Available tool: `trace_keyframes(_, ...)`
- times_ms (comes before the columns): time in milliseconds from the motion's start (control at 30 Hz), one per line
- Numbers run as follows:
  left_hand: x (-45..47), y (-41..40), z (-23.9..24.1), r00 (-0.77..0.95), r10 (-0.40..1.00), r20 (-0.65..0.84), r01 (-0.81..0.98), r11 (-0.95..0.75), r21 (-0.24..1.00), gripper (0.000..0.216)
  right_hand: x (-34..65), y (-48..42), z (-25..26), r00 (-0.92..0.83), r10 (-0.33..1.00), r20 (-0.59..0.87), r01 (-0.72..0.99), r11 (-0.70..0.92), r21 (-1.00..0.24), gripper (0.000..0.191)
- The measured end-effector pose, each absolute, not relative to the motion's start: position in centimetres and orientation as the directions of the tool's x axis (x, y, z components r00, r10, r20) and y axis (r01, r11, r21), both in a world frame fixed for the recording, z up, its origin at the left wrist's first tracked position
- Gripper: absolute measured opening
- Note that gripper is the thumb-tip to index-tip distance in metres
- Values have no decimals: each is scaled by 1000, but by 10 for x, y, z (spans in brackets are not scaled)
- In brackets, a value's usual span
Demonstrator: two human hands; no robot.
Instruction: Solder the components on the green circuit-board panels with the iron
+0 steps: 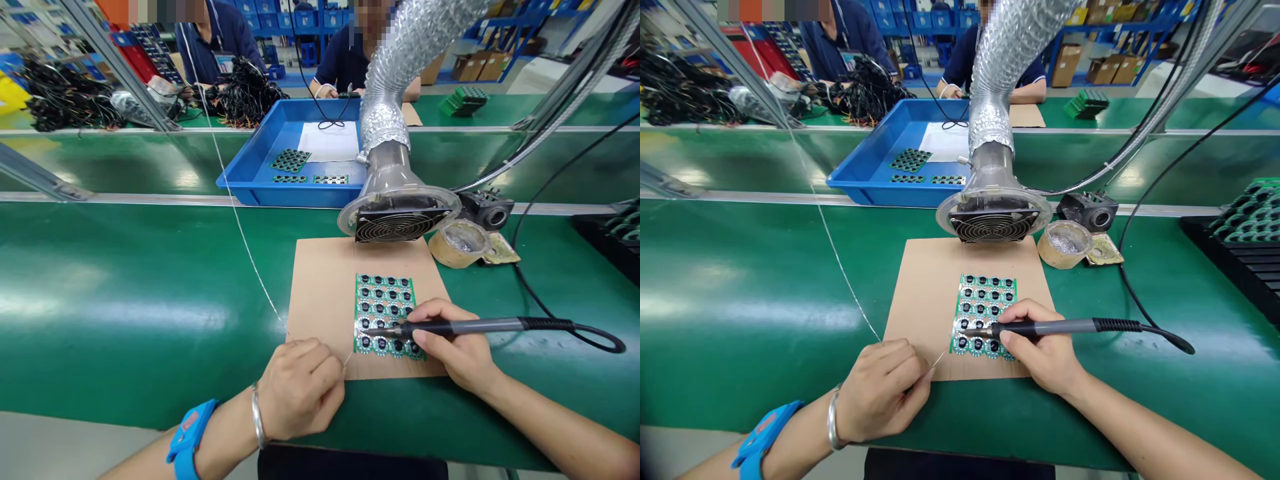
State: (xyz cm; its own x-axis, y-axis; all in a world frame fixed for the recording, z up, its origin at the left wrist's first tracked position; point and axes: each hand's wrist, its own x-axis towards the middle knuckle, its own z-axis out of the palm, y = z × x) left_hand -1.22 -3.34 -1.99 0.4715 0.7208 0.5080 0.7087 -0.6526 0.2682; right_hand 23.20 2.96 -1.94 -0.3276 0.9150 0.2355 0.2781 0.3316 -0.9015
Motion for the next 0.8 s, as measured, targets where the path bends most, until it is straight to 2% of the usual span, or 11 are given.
trace_keyframes(800,-11,-31,-25,506,722,472,708,-660,250,16,232,31,-19,-348,912,219,242,313,-918,8)
